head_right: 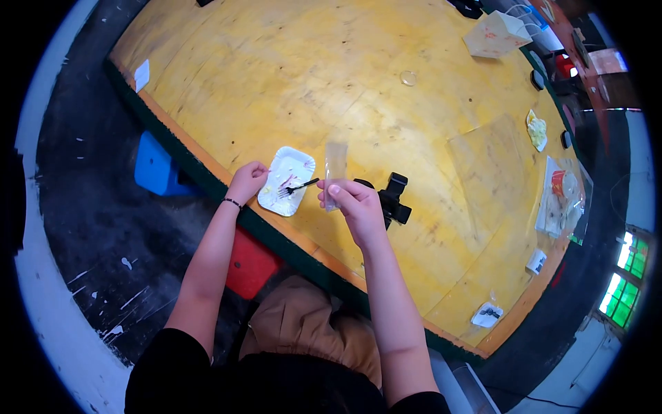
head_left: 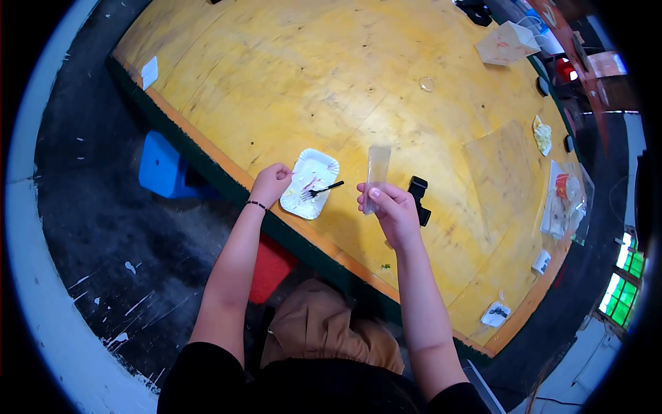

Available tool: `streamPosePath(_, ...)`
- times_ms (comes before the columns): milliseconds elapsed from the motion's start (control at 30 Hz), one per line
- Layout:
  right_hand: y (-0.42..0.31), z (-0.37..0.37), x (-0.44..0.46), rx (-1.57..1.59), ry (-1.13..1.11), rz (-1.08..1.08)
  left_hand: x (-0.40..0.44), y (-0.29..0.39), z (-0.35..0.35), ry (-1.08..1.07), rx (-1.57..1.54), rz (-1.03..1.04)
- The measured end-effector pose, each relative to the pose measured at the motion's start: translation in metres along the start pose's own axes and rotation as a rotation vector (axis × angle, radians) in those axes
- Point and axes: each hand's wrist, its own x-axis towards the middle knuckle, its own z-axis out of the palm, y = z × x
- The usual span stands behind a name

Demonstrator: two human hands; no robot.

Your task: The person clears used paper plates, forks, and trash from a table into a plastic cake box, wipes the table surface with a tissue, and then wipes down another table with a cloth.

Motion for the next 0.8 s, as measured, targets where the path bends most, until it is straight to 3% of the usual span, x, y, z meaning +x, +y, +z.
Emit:
streamPosePath(267,-0.013,-0.014,-0.038,-0.075,0.052,-0.069,-0.015,0.008,0.003,0.017,-0.115,0.036)
streamPosePath(500,-0.005,-0.063,-0.111,0.071,0.247,-0.152,-0.042,0.071,0.016,-0.042,-0.169,0.105)
streamPosePath(800,0.008,-0.171,-0.242,0.258,0.52,-0.298,-0.078,0.202,0.131,-0.196,-0.165,0.239)
